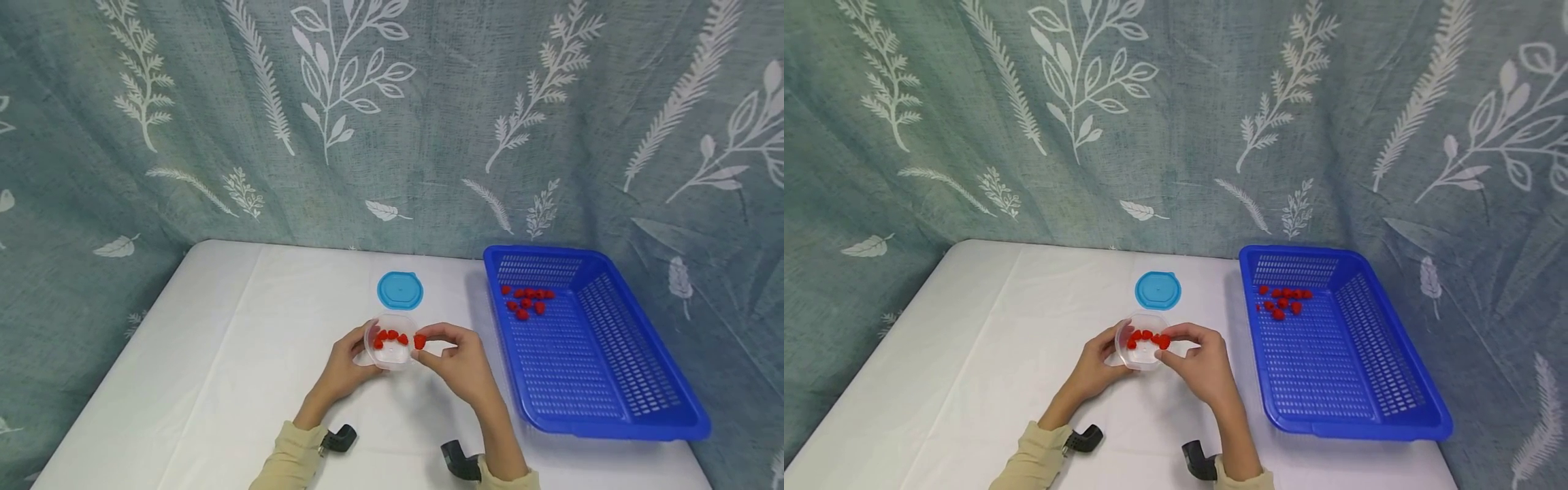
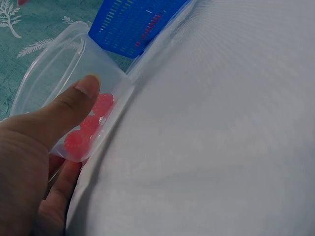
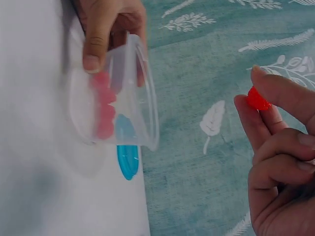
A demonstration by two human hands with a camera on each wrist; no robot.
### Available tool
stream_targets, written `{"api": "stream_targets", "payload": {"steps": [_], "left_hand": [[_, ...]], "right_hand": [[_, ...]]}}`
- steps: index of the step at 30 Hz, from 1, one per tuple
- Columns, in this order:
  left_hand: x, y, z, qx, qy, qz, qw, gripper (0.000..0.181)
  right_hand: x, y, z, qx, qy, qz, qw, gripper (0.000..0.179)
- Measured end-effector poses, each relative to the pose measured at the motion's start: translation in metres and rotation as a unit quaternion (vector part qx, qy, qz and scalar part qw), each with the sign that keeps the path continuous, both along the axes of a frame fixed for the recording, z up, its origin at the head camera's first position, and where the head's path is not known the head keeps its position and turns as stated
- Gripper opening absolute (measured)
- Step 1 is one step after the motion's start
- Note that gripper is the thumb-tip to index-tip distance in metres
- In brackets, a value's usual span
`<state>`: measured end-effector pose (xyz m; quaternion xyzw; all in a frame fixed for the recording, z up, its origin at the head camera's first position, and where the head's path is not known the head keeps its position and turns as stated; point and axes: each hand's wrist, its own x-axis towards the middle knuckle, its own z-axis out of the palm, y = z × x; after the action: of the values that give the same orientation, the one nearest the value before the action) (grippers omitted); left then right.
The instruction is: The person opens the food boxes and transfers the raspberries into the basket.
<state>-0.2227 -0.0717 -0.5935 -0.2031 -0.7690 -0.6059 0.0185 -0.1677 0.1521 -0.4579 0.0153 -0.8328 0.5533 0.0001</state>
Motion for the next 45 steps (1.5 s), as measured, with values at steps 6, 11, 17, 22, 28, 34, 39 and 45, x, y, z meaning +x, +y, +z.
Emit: {"api": "stream_targets", "payload": {"steps": [6, 11, 17, 22, 28, 34, 39, 45], "left_hand": [[-0.001, -0.001, 0.0, 0.009, -0.009, -0.004, 0.9999, 0.089], [-0.001, -0.002, 0.0, 0.007, -0.014, -0.004, 0.9999, 0.09], [0.0, -0.001, 0.001, 0.017, -0.007, -0.003, 0.9998, 0.089], [0.0, -0.002, 0.001, 0.026, 0.002, -0.002, 0.9996, 0.088], [-0.001, -0.002, 0.001, 0.026, 0.005, 0.001, 0.9996, 0.087], [-0.001, -0.002, 0.002, 0.021, 0.0, -0.002, 0.9998, 0.089], [-0.001, -0.002, 0.002, 0.016, -0.001, -0.002, 0.9999, 0.089], [0.0, 0.001, -0.001, 0.008, 0.004, -0.004, 1.0, 0.088]], "right_hand": [[0.01, 0.018, 0.019, -0.003, 0.027, -0.003, 0.9996, 0.03], [0.016, 0.041, 0.036, 0.009, 0.075, -0.009, 0.9971, 0.027], [0.013, 0.082, 0.046, 0.052, 0.11, -0.028, 0.9921, 0.029], [0.0, 0.118, 0.051, 0.116, 0.135, -0.057, 0.9824, 0.032], [-0.02, 0.156, 0.064, 0.172, 0.134, -0.072, 0.9733, 0.035], [-0.059, 0.2, 0.054, 0.201, 0.137, -0.093, 0.9655, 0.038], [-0.097, 0.235, 0.02, 0.216, 0.102, -0.072, 0.9685, 0.036], [-0.124, 0.274, -0.029, 0.218, 0.0, 0.008, 0.976, 0.04]]}}
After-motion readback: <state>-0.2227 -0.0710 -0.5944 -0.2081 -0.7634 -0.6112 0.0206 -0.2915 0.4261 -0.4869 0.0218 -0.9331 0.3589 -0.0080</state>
